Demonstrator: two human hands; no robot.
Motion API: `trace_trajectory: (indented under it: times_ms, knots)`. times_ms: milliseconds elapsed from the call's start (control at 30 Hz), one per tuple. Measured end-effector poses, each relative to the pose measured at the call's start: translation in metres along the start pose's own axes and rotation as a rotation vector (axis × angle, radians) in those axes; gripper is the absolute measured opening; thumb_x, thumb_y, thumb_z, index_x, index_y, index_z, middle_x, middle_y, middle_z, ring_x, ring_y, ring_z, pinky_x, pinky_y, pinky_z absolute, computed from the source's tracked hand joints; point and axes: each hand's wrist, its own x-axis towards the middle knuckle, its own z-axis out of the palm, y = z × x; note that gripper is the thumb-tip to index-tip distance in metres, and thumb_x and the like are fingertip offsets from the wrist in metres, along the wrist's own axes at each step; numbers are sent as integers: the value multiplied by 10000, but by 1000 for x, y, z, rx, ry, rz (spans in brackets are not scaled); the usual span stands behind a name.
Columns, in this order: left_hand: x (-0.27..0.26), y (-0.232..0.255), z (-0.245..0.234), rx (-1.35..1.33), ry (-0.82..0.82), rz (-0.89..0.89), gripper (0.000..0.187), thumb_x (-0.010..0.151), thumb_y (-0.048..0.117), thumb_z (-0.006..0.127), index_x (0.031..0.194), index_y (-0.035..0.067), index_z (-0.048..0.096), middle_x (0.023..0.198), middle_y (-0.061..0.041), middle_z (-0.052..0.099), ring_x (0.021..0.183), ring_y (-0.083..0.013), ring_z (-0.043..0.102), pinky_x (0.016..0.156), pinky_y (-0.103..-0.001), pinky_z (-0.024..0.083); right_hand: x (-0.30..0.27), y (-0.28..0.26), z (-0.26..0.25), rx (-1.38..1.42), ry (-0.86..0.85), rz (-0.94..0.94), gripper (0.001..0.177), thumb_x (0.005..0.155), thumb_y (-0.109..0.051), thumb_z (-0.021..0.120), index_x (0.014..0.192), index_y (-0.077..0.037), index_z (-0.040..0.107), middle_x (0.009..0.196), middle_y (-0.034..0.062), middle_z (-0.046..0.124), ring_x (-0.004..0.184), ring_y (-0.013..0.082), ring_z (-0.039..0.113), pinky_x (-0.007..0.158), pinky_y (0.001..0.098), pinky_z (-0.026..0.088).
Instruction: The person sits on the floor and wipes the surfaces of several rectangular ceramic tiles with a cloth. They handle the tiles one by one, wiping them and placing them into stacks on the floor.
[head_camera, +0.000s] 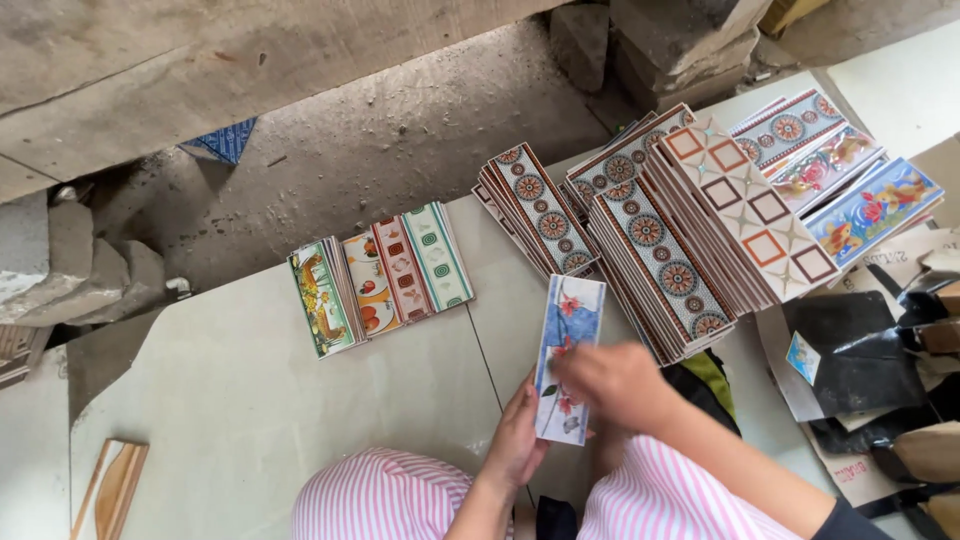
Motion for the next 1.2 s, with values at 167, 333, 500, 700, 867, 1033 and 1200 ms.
trace_trajectory:
  times_ms: [167, 333, 500, 700, 867, 1033, 1200]
  knots:
    - [-5, 6, 11, -5, -45, 45, 518, 849, 323, 377, 1295, 65, 327, 1292, -154, 420, 1093, -291, 477, 836, -426, 442, -9, 3, -3, -20, -171, -151, 72, 836, -223, 500, 869, -161, 519, 757, -12, 515, 460, 112, 482, 340, 266, 330]
    - [-5, 5, 16, -53, -120, -15, 574, 840, 365, 388, 1322, 72, 283, 1257, -208, 441, 973, -392, 545, 714, -500, 497, -12, 27, -10, -76, -95, 338, 63, 805, -317, 535, 791, -320, 596, 888, -77, 563, 588, 103, 578, 385, 261, 405]
    - [4, 4, 23, -47, -88, 56, 526, 845, 346, 378, 1294, 76, 338, 1283, -146, 435, 1082, -261, 501, 847, -425, 458, -22, 10, -6, -118, -192, 13, 141, 800, -377, 522, 863, -257, 558, 786, -63, 550, 413, 111, 481, 323, 265, 364]
    - [7, 22, 26, -48, -65, 63, 564, 828, 390, 375, 1320, 130, 280, 1236, -159, 476, 1063, -283, 516, 844, -378, 454, -24, 5, -2, 21, -360, -303, 175, 798, -139, 425, 952, -127, 509, 830, 36, 509, 502, 179, 513, 342, 335, 317]
    - [6, 15, 27, -122, -146, 23, 621, 797, 406, 457, 1321, 117, 292, 1272, -135, 429, 1074, -279, 487, 804, -462, 470, 0, 20, -4, -152, -44, 196, 66, 796, -297, 588, 800, -233, 604, 751, -60, 569, 495, 63, 495, 333, 220, 315]
    - [10, 15, 29, -125, -144, 71, 517, 860, 359, 378, 1326, 154, 289, 1330, -89, 381, 1178, -214, 402, 929, -366, 367, -18, 0, 3, -60, -35, -56, 99, 816, -176, 494, 868, -177, 578, 744, -52, 532, 436, 98, 450, 354, 257, 326]
    - [6, 10, 34, -197, -180, -46, 593, 817, 411, 441, 1307, 95, 332, 1276, -118, 430, 1137, -223, 434, 918, -364, 381, 1, -5, -10, 18, -58, -64, 110, 850, -213, 474, 848, -186, 581, 719, -54, 543, 406, 114, 442, 344, 260, 310]
